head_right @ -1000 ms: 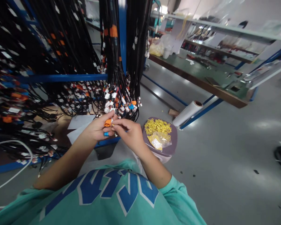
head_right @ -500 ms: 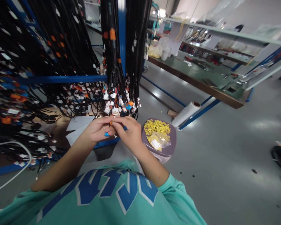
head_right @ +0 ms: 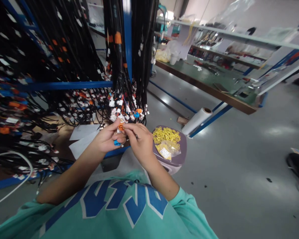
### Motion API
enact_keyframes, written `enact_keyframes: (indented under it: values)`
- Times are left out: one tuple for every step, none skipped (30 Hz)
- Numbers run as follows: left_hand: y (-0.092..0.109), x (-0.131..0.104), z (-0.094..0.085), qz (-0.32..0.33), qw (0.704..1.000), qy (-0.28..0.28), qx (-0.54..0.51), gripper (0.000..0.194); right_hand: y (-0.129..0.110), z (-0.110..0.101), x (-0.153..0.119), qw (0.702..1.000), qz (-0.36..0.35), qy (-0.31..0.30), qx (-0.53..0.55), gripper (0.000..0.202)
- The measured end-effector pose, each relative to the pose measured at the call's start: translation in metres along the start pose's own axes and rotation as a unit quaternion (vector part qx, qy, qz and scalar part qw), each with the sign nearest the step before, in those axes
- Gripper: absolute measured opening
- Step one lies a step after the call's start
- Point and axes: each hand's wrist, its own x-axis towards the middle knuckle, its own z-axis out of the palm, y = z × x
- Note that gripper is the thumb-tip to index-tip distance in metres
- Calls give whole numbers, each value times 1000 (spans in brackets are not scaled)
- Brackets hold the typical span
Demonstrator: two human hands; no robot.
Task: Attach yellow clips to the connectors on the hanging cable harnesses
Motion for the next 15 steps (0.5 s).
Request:
enact_keyframes:
  values:
    - [-1, 0, 1, 0, 1000, -2, -3, 49, 0, 0, 0, 1000, -1, 7, -11, 17]
    - [-1, 1, 1, 0, 1000, -4, -5, 49, 0, 0, 0, 1000, -1, 14, -20, 16]
    - [-2, 1, 2, 0, 1000, -6, -5, 48, 0, 0, -1, 999, 0, 21, -27, 16]
    - [-2, 1, 3, 0, 1000, -6, -5, 49, 1, 1, -1, 999, 0, 27, -32, 16]
    - [-2, 1, 4, 0, 1000, -5, -3, 49, 1, 1, -1, 999, -1, 33, -36, 15]
    - [-3, 1, 5, -2, 1000, -3, -1, 49, 1, 2, -1, 998, -5, 39, -38, 14]
    - [-3, 0, 6, -4, 1000, -1, 0, 49, 1, 3, -1, 998, -9, 44, -41, 13]
    - [-3, 0, 8, -5, 1000, 3, -1, 49, 2, 3, -1, 998, -14, 47, -44, 12]
    - [-3, -1, 9, -8, 1000, 7, -2, 48, 3, 4, -1, 997, -21, 50, -48, 11]
    - [-4, -2, 10, -11, 1000, 9, -4, 47, 4, 5, -2, 997, -28, 50, -51, 10]
    - [-4, -2, 11, -13, 1000, 8, -6, 46, 4, 5, -2, 997, -35, 50, -52, 9]
    - [-4, -2, 11, -14, 1000, 6, -8, 45, 5, 6, -2, 997, -40, 50, -51, 9]
    - [-5, -2, 11, -14, 1000, 3, -9, 44, 6, 6, -2, 997, -43, 50, -49, 8]
    - [-5, -2, 11, -15, 1000, -1, -7, 44, 7, 6, -2, 997, -42, 50, -46, 8]
    - [-6, -2, 11, -14, 1000, -5, -5, 45, 7, 6, -2, 997, -38, 49, -42, 8]
